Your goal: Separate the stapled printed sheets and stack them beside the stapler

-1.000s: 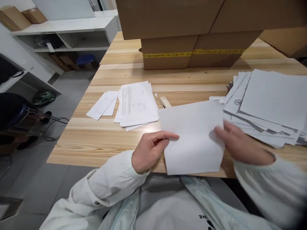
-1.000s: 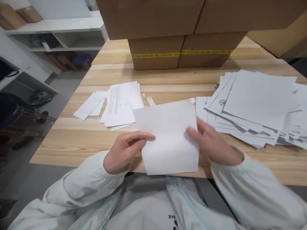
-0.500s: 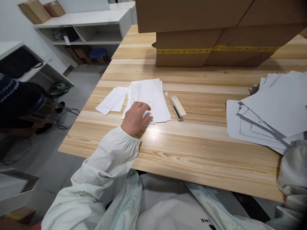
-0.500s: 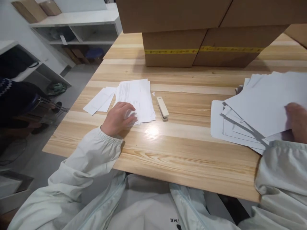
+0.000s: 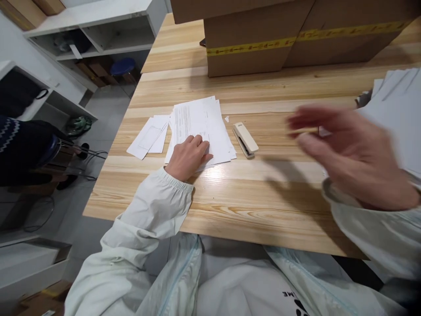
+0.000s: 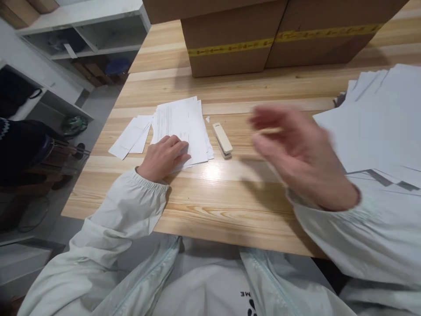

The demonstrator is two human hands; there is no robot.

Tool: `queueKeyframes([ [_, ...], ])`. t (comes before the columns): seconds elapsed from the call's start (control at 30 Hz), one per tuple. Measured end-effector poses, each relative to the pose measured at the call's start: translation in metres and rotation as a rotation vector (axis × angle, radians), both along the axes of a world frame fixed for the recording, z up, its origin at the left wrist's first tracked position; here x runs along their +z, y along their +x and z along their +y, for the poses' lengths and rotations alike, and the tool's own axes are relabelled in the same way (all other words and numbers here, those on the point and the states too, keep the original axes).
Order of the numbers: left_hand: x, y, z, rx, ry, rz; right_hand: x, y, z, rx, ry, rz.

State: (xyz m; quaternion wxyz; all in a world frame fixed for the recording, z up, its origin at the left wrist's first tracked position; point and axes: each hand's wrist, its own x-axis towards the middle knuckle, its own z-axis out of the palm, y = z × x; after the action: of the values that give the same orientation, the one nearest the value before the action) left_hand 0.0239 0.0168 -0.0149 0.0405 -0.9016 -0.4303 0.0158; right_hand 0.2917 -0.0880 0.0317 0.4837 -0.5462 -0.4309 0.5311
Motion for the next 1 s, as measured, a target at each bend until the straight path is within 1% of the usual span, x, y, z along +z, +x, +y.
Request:
queueKeyframes([
  [0.07,-0.003,-0.003,-0.001,-0.006,0.003,-0.034,-0.002,-0.025,0.018,0.109,-0.077,0.111],
  [0.13,-0.005,-0.007,-0.001,-0.012,0.006,-0.09,-0.005,-0.046,0.04,0.171,-0.159,0.202],
  [0.2,-0.008,-0.01,-0.001,-0.018,-0.001,-0.163,-0.008,-0.06,0.06,0.167,-0.197,0.23],
  [0.3,-0.009,-0.013,-0.001,-0.016,-0.019,-0.242,-0.011,-0.071,0.08,0.132,-0.231,0.179],
  [0.43,-0.01,-0.014,-0.001,-0.01,-0.008,-0.248,-0.013,-0.077,0.088,0.13,-0.279,0.145],
  [0.6,-0.014,-0.015,0.001,-0.003,0.027,-0.268,-0.011,-0.083,0.096,0.145,-0.281,0.162],
  [0.7,-0.018,-0.018,0.005,0.017,0.011,-0.348,-0.012,-0.085,0.102,0.142,-0.259,0.207],
  [0.83,-0.02,-0.023,0.014,0.048,-0.064,-0.482,-0.017,-0.083,0.107,0.157,-0.187,0.271],
  [1.0,-0.019,-0.021,0.016,0.11,-0.054,-0.573,-0.018,-0.084,0.108,0.165,-0.169,0.264],
])
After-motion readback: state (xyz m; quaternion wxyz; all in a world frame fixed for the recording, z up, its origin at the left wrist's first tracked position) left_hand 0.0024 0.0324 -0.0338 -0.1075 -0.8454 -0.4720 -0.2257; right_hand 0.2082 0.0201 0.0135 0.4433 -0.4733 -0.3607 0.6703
